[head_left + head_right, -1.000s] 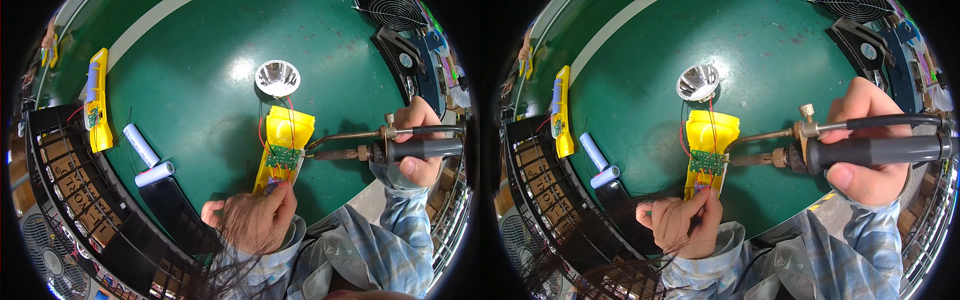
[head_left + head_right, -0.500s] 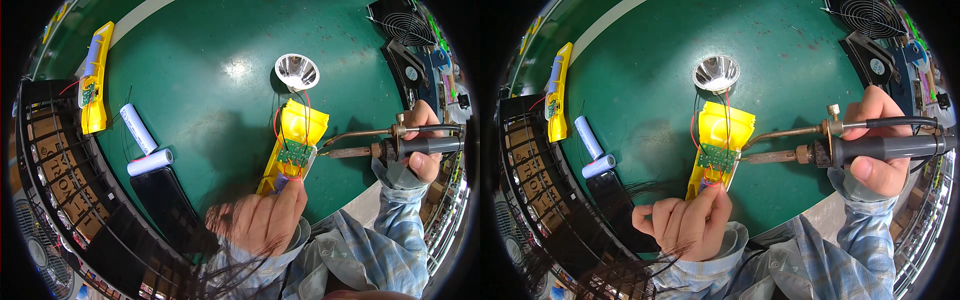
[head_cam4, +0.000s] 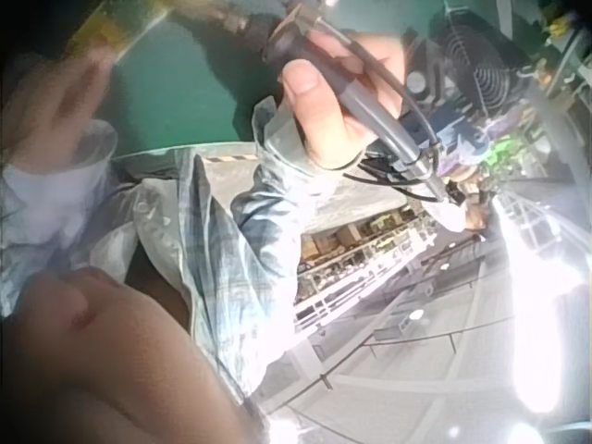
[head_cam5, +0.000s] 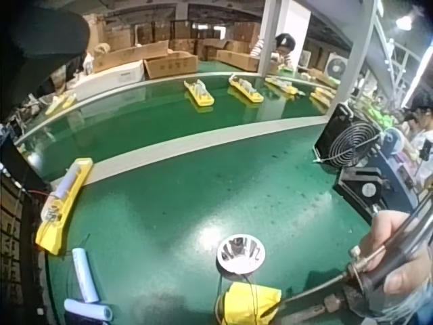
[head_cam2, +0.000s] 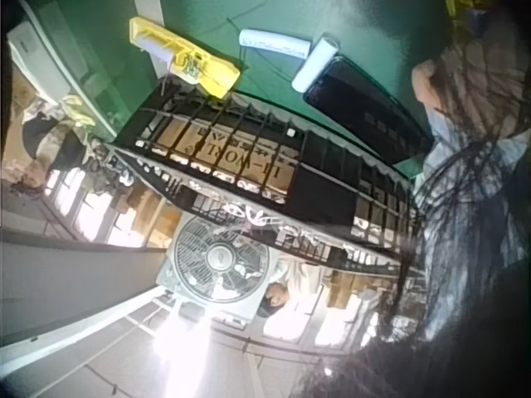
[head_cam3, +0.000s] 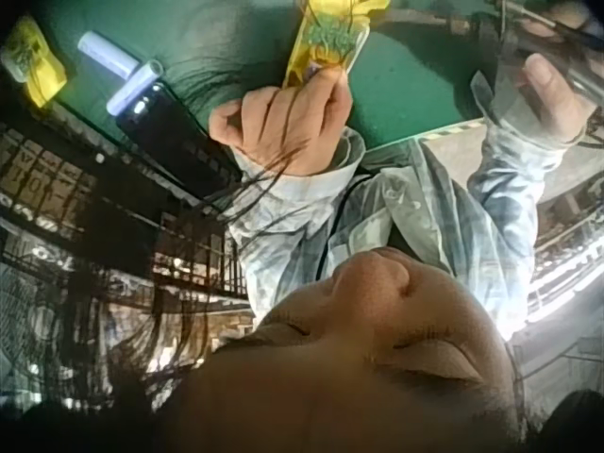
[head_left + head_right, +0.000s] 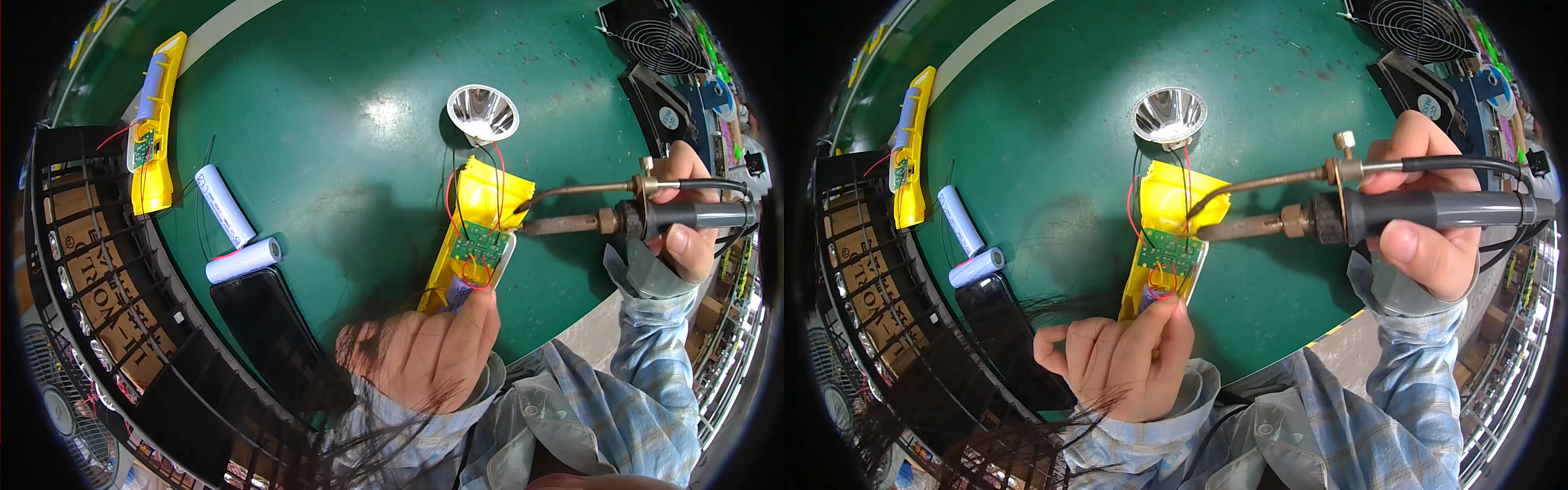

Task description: The person solders wires to the circuit boards inside flashlight casings using a soldering iron. The person then places the soldered flashlight casings onto the conveyor belt and picks up new ones to repeat the process.

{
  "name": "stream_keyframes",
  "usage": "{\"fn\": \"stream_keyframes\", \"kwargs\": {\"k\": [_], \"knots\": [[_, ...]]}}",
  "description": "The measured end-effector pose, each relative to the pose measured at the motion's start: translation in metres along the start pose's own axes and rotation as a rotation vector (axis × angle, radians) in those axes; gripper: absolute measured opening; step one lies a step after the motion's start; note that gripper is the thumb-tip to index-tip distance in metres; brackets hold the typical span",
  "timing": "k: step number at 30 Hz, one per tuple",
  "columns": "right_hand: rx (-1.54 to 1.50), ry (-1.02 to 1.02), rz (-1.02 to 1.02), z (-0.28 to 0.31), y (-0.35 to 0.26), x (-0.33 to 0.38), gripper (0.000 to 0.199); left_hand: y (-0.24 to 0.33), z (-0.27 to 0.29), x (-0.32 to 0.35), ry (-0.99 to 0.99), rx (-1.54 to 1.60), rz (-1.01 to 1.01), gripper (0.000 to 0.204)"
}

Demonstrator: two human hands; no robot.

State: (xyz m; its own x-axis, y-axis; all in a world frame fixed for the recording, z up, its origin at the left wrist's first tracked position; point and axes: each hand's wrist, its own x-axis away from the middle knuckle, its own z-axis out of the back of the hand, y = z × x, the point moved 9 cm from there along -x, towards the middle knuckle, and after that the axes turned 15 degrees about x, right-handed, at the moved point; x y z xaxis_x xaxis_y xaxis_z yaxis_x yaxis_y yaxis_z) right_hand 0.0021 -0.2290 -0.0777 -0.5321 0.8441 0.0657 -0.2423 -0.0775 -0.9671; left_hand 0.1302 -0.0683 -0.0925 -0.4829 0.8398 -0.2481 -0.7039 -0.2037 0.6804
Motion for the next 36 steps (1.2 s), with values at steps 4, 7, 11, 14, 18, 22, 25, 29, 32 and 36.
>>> {"fn": "stream_keyframes", "kwargs": {"k": [4,7,11,14,18,22,25,29,32,36], "knots": [[-0.11,0.02,0.127,0.006,0.0,-0.006,0.035,0.003,0.003,0.0,-0.01,0.101,0.009,0.013],[-0.131,-0.014,0.151,0.002,0.008,-0.013,0.033,0.001,0.003,0.0,-0.119,0.113,0.049,0.015],[-0.108,-0.02,0.14,0.005,0.01,-0.014,0.034,-0.008,0.007,0.002,-0.12,0.27,0.159,0.016],[-0.099,0.068,0.131,0.014,0.014,-0.013,0.036,-0.011,-0.001,0.002,-0.145,0.388,0.18,0.017],[-0.086,0.146,0.021,0.026,0.017,-0.008,0.041,-0.003,-0.004,0.003,-0.209,0.486,-0.06,0.025],[-0.236,0.198,-0.009,0.035,0.026,0.002,0.048,-0.005,0.001,0.009,0.068,0.458,0.014,0.031],[-0.575,0.09,0.024,0.038,0.028,0.006,0.039,-0.011,-0.016,0.007,-0.177,0.429,0.032,0.038],[-0.955,0.011,0.144,0.03,0.009,0.013,0.033,-0.006,0.004,0.001,-0.237,0.454,-0.02,0.033],[-0.839,-0.031,0.271,0.033,0.004,0.018,0.037,-0.005,0.001,-0.007,-0.335,0.314,-0.092,0.036],[-0.646,0.099,0.172,0.035,0.016,0.027,0.037,-0.009,0.001,-0.005,-0.311,0.404,-0.063,0.028]]}}
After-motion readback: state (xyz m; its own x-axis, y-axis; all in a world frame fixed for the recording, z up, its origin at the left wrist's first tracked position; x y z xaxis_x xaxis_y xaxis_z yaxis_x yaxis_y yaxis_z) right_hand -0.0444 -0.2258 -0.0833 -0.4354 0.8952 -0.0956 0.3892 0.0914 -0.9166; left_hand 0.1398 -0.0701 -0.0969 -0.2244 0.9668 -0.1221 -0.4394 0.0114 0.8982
